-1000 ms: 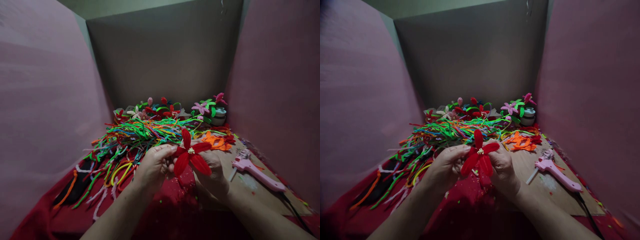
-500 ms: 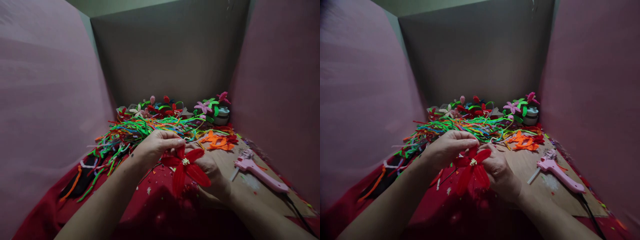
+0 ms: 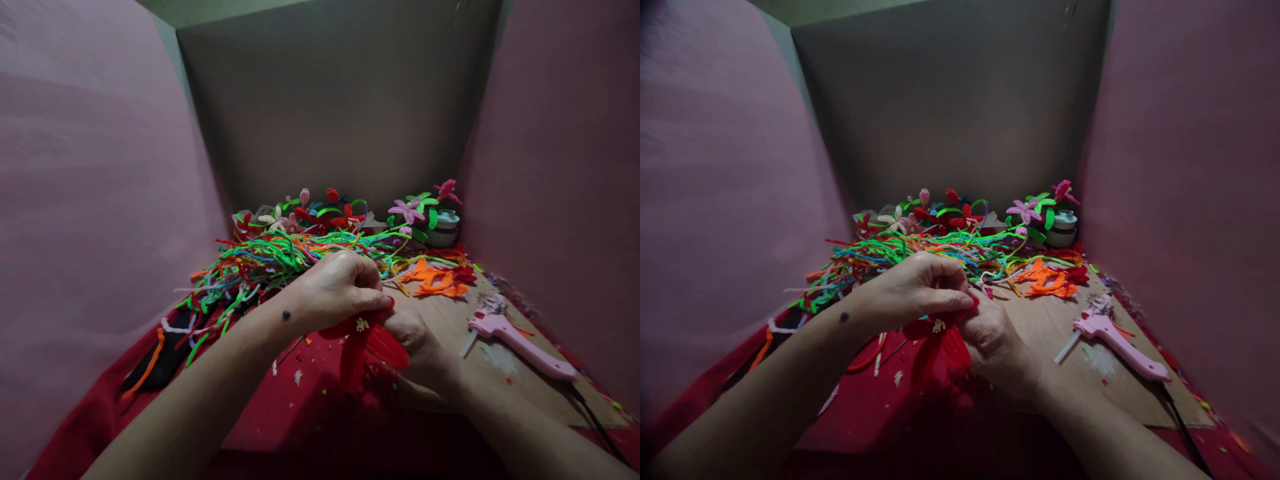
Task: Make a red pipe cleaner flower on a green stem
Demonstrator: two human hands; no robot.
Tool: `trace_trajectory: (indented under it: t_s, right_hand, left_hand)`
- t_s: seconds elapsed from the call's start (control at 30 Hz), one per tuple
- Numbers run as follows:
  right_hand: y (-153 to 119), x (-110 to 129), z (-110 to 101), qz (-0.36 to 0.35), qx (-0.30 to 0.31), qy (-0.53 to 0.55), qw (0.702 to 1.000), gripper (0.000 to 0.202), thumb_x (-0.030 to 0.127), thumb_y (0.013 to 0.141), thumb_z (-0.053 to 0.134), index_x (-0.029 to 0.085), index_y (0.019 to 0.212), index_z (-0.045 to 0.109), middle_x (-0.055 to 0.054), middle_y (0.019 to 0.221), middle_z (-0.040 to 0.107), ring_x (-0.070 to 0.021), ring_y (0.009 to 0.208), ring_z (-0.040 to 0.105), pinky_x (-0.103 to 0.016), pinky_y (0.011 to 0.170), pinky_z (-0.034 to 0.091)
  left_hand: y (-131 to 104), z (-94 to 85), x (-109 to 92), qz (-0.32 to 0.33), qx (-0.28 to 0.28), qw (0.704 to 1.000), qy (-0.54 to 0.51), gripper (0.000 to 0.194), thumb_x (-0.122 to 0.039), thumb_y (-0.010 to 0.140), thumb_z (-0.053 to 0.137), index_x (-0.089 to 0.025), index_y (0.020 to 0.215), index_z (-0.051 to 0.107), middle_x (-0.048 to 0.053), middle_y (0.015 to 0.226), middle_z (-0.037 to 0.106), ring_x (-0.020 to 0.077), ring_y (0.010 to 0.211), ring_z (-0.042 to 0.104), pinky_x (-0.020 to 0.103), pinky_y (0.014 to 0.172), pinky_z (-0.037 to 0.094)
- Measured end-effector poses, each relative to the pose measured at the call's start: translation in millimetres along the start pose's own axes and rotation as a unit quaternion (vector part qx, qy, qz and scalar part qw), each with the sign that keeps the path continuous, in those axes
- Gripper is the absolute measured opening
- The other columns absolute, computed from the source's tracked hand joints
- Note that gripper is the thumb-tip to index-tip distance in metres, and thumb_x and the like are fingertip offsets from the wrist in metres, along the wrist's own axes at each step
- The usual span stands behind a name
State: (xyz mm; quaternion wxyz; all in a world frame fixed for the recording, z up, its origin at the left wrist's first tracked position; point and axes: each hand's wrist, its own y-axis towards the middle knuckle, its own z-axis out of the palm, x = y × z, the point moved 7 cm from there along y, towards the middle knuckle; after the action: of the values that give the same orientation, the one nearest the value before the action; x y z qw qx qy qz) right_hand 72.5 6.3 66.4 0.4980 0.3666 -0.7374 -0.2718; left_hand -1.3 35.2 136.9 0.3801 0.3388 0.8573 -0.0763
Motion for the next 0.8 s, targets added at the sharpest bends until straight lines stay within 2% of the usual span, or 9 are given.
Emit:
trace_trajectory:
  t_s: [0.1, 0.17, 0.23, 0.33, 0.43, 0.53, 0.6, 0.7, 0.8]
  right_hand:
    - [2, 5, -7, -0.022, 0.000, -0.027, 0.999, 0.014, 0.014, 0.079, 0.051, 0.022, 0.071, 0.060, -0.001, 0.070, 0.059, -0.0167, 0.070, 0.056, -0.031, 0.064, 0.048]
    - [4, 3, -13, 0.001, -0.024, -0.059, 0.998, 0.014, 0.013, 0.079, 0.050, 0.021, 0.072, 0.060, -0.002, 0.072, 0.061, -0.0167, 0.069, 0.056, -0.031, 0.063, 0.047]
    - [5, 1, -16, 0.022, -0.035, -0.080, 0.996, 0.014, 0.014, 0.080, 0.050, 0.020, 0.071, 0.059, -0.003, 0.071, 0.061, -0.0168, 0.068, 0.055, -0.031, 0.063, 0.046]
    - [5, 4, -16, 0.022, -0.046, -0.095, 0.994, 0.016, 0.015, 0.080, 0.050, 0.020, 0.067, 0.056, -0.002, 0.069, 0.060, -0.0167, 0.067, 0.053, -0.031, 0.062, 0.044]
    - [5, 7, -15, 0.016, -0.058, -0.091, 0.994, 0.011, 0.019, 0.081, 0.052, 0.020, 0.070, 0.056, -0.003, 0.073, 0.062, -0.0176, 0.070, 0.053, -0.031, 0.064, 0.043]
    - [4, 6, -14, 0.012, -0.061, -0.089, 0.994, 0.011, 0.021, 0.082, 0.052, 0.020, 0.073, 0.057, -0.003, 0.073, 0.062, -0.0177, 0.069, 0.053, -0.033, 0.065, 0.043]
    - [4, 5, -15, 0.009, -0.058, -0.082, 0.995, 0.011, 0.019, 0.082, 0.052, 0.020, 0.073, 0.057, -0.003, 0.074, 0.062, -0.0180, 0.069, 0.053, -0.033, 0.066, 0.044]
    - [5, 3, -16, 0.020, -0.061, -0.056, 0.996, 0.008, 0.018, 0.080, 0.055, 0.021, 0.073, 0.059, -0.003, 0.075, 0.064, -0.0181, 0.071, 0.056, -0.033, 0.067, 0.045]
    - [4, 3, -21, 0.033, -0.082, -0.044, 0.995, 0.009, 0.019, 0.080, 0.055, 0.022, 0.074, 0.061, -0.002, 0.073, 0.064, -0.0170, 0.067, 0.057, -0.031, 0.063, 0.046]
  left_hand:
    - [-20, -21.7, -13, 0.053, -0.176, 0.980, 0.079, 0.013, -0.023, 0.075, 0.059, -0.016, 0.065, 0.060, 0.000, 0.062, 0.056, 0.0109, 0.061, 0.049, 0.022, 0.054, 0.037]
    - [-40, -24.9, -25, 0.120, -0.239, 0.952, 0.146, 0.009, -0.023, 0.078, 0.058, -0.017, 0.071, 0.062, 0.001, 0.071, 0.058, 0.0132, 0.071, 0.050, 0.026, 0.064, 0.039]
    - [-55, -15.1, -33, 0.190, -0.230, 0.932, 0.205, 0.009, -0.020, 0.081, 0.055, -0.020, 0.080, 0.064, 0.002, 0.075, 0.058, 0.0138, 0.075, 0.048, 0.028, 0.070, 0.039]
    - [-67, 1.4, -31, 0.240, -0.225, 0.902, 0.280, 0.013, -0.016, 0.083, 0.054, -0.022, 0.088, 0.064, 0.002, 0.077, 0.060, 0.0139, 0.075, 0.046, 0.029, 0.071, 0.036]
    - [-68, 16.6, -29, 0.279, -0.225, 0.871, 0.337, 0.015, -0.017, 0.085, 0.049, -0.019, 0.088, 0.064, 0.004, 0.081, 0.062, 0.0154, 0.077, 0.047, 0.032, 0.072, 0.035]
    - [-65, 28.8, -30, 0.306, -0.192, 0.854, 0.375, 0.021, -0.017, 0.087, 0.043, -0.014, 0.091, 0.063, 0.007, 0.082, 0.063, 0.0173, 0.079, 0.049, 0.035, 0.075, 0.036]
    - [-66, 28.5, -31, 0.309, -0.193, 0.852, 0.376, 0.020, -0.016, 0.086, 0.043, -0.014, 0.091, 0.063, 0.007, 0.084, 0.064, 0.0172, 0.080, 0.051, 0.035, 0.076, 0.036]
    - [-70, 13.3, -30, 0.280, -0.249, 0.876, 0.304, 0.012, -0.016, 0.083, 0.052, -0.018, 0.087, 0.063, 0.004, 0.082, 0.064, 0.0150, 0.078, 0.051, 0.031, 0.075, 0.038]
    - [-71, -5.4, -10, 0.149, -0.302, 0.925, 0.174, 0.008, -0.023, 0.081, 0.057, -0.018, 0.076, 0.061, 0.002, 0.072, 0.062, 0.0133, 0.071, 0.052, 0.026, 0.068, 0.040]
